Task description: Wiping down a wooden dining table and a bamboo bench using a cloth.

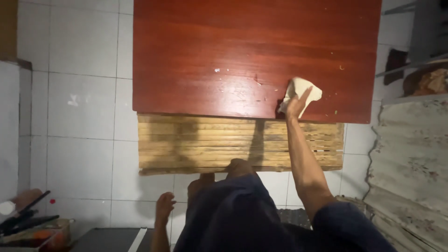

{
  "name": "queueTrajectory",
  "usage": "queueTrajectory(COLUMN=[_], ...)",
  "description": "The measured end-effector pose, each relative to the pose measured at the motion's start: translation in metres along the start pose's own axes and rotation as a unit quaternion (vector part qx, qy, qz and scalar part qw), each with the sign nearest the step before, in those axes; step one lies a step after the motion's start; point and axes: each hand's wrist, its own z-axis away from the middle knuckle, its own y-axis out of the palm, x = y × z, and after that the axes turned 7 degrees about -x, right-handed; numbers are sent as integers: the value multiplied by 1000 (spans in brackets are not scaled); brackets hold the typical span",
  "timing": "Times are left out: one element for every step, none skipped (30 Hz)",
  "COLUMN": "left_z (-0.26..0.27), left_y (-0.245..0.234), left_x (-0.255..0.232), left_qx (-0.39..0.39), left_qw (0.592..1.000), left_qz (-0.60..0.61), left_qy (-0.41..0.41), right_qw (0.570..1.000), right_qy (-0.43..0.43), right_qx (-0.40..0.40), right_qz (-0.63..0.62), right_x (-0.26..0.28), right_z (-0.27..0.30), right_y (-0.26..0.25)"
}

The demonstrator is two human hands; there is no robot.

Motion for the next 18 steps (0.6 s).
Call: queueTrajectory(left_z=[4, 8, 11, 14, 15, 15, 17, 21, 18, 17, 20, 20, 19, 19, 24, 30, 33, 33], left_y=[-16, -32, -44, -55, -67, -75, -82, -90, -95, -99, -105, -101, -98, -96, -94, -92, -89, -87], left_x=[-5, -11, -12, -12, -14, -11, -4, 2, 8, 15, 25, 35, 44, 54, 57, 59, 60, 57], left_qx=[-24, -48, -48, -65, -83, -84, -91, -99, -100, -84, -68, -69, -61, -54, -54, -56, -58, -57], left_qw=[999, 997, 997, 993, 989, 989, 982, 975, 974, 969, 961, 959, 954, 948, 947, 958, 969, 969], left_qz=[-26, -52, -53, -64, -75, -75, -86, -98, -97, -94, -91, -91, -57, -23, -24, -28, -32, -32], left_qy=[-20, -40, -41, -72, -101, -101, -138, -175, -177, -214, -254, -259, -287, -314, -317, -279, -237, -238], right_qw=[998, 994, 994, 984, 971, 971, 965, 957, 956, 947, 934, 933, 938, 940, 940, 935, 926, 926], right_qy=[-2, -4, -3, 18, 39, 39, -7, -54, -55, -108, -160, -160, -166, -171, -169, -165, -163, -162], right_qx=[24, 49, 49, 63, 77, 78, 91, 105, 108, 117, 129, 134, 162, 190, 193, 254, 311, 311], right_qz=[51, 101, 102, 165, 225, 224, 245, 265, 266, 278, 291, 293, 259, 224, 226, 183, 139, 140], right_x=[-1, -1, 11, 24, 37, 29, 19, 9, 4, -2, -9, 18, 45, 73, 96, 120, 145, 151], right_z=[0, 0, -3, -5, -9, -18, -26, -34, -43, -52, -57, -55, -53, -51, -49, -46, -46, -43], right_y=[12, 23, 33, 43, 56, 70, 81, 92, 109, 126, 139, 147, 153, 159, 159, 159, 160, 156])
